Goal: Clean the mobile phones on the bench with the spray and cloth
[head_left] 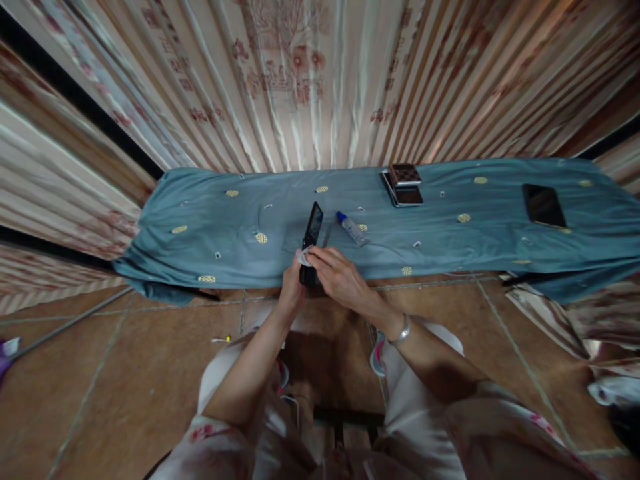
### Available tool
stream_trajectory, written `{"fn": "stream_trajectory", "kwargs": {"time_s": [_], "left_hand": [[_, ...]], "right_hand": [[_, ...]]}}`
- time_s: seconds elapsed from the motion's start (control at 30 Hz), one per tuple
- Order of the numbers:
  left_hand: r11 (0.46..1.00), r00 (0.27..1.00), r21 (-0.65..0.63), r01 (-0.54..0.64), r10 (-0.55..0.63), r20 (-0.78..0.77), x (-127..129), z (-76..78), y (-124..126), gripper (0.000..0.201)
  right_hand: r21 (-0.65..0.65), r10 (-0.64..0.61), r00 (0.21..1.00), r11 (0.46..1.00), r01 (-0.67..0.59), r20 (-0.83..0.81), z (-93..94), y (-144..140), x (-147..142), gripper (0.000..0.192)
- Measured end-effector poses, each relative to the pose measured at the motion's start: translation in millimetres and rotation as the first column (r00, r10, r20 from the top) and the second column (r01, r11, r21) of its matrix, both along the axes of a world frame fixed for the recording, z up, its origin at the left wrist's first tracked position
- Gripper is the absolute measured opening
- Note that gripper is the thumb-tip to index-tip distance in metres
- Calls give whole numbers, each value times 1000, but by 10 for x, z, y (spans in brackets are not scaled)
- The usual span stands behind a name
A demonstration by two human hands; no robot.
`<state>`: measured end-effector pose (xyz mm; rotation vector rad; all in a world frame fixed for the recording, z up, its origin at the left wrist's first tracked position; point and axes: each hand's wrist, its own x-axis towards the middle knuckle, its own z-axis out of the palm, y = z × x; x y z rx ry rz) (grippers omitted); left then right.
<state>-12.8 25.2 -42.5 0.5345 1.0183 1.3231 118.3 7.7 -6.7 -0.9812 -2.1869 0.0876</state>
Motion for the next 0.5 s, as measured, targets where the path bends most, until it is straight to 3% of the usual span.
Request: {"fn": "stream_trajectory", "kwargs": {"time_s": [0.2,0.4,0.5], "left_hand": [[998,996,-55,35,-30,89,-82,89,44,36],[995,993,-35,99,-96,73,-111,127,23,36],[997,996,-28,71,-70,51,-74,109,18,34]], "right_hand": [[39,82,997,996,-82,5,15,-131,-75,34],[30,96,995,995,-97,15,-1,-152,-66,34],[8,77,997,997,-77,29,22,-118,-31,35]]}}
